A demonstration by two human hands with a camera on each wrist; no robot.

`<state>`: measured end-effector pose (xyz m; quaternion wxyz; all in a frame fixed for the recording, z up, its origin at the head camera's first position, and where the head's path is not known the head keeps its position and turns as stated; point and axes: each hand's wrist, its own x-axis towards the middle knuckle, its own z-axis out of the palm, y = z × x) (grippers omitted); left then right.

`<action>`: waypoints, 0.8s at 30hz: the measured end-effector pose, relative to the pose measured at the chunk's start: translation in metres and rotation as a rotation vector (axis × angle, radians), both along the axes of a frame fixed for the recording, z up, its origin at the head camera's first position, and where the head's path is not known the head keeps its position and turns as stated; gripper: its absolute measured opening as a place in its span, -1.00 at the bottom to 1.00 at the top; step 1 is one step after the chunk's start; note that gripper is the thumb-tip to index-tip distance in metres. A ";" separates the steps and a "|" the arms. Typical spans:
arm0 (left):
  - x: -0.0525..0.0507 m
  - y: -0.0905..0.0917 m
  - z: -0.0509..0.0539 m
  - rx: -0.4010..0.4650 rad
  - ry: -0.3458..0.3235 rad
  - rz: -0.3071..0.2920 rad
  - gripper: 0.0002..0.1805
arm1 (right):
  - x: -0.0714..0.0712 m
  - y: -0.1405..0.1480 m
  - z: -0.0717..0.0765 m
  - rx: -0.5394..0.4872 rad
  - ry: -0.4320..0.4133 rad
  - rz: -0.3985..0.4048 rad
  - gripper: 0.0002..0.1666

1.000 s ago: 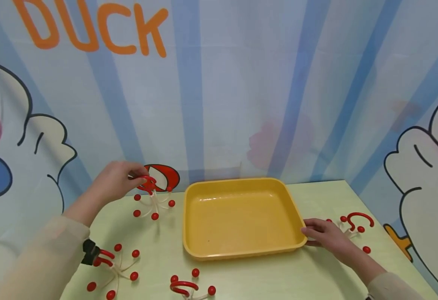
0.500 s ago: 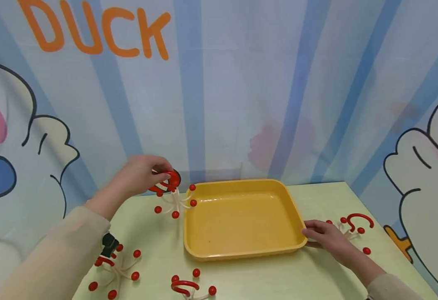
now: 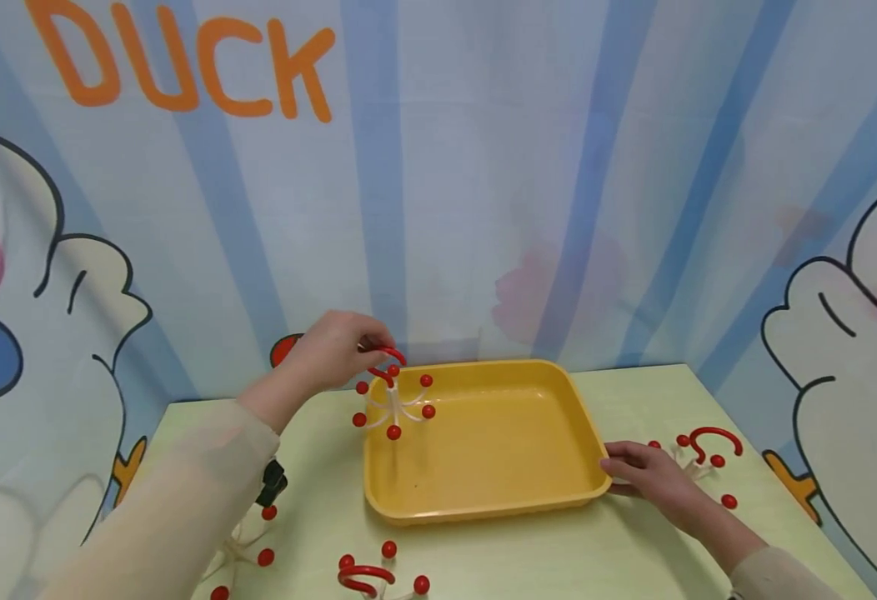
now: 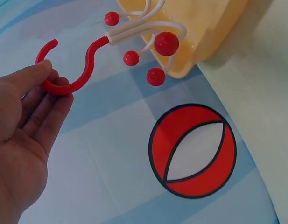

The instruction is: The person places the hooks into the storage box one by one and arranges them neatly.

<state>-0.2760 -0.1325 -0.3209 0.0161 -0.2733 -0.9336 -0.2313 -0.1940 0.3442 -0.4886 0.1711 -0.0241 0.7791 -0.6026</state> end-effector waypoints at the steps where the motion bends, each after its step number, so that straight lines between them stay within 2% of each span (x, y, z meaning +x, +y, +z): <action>1: -0.001 0.003 -0.002 -0.002 -0.005 0.002 -0.90 | 0.000 0.000 0.000 -0.003 -0.002 0.002 -0.30; 10: -0.008 0.028 -0.020 0.011 -0.035 0.012 -0.91 | 0.001 -0.001 0.000 -0.005 -0.012 -0.001 -0.31; 15: -0.012 0.037 -0.032 0.003 -0.024 0.010 -0.92 | 0.001 -0.001 -0.001 -0.003 0.000 0.012 -0.31; 24: -0.018 0.047 -0.048 0.010 -0.009 0.027 -0.93 | 0.002 0.000 0.000 -0.012 0.005 0.008 -0.33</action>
